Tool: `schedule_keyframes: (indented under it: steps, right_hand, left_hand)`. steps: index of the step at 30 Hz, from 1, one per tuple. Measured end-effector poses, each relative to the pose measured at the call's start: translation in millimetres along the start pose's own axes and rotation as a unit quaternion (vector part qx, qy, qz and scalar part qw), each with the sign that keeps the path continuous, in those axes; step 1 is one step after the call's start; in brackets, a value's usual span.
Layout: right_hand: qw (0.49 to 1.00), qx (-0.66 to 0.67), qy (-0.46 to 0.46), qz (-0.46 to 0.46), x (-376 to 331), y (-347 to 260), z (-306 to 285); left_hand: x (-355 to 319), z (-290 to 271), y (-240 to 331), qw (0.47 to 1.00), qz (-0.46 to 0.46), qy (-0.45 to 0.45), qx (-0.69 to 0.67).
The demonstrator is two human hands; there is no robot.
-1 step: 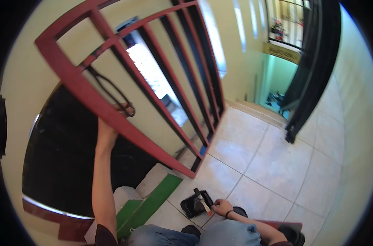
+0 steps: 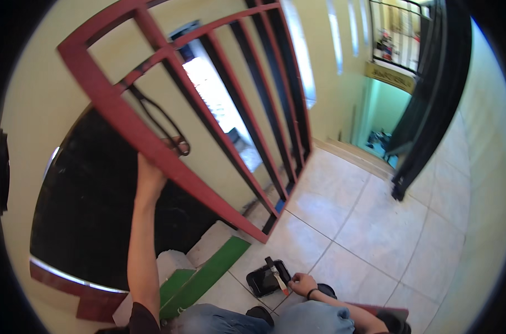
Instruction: The person paints a metal gate using a paintbrush dipped in a paint container, repositions the gate against the wall, and paints the frame of the gate.
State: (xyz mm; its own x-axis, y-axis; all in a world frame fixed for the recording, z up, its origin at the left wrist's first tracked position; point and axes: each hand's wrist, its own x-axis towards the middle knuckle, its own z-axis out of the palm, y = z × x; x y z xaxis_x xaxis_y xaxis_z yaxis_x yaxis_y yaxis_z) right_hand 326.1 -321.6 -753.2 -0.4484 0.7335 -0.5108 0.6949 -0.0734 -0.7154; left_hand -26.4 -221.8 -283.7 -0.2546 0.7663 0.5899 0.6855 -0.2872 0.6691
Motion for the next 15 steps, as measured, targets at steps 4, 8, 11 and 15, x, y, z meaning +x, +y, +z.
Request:
schedule_keyframes:
  steps: [4,8,11,15]
  right_hand:
    - [0.999,0.015,-0.035,0.026,14.2,10.8,14.0]
    - [0.998,-0.009,-0.052,0.020,22.4,19.6,21.6]
    - [0.998,0.034,-0.030,0.043,19.6,24.8,15.7]
    - [0.997,0.054,-0.035,0.039,13.8,11.0,18.9]
  left_hand:
    - [-12.8,-25.1,-0.1,0.965,0.057,0.161,0.198]
    - [-40.0,-54.5,12.3,0.941,-0.020,0.296,0.164]
    - [-62.6,-62.5,16.0,0.960,-0.120,0.241,-0.082]
    - [-80.5,-64.8,2.6,0.973,-0.146,0.166,-0.070]
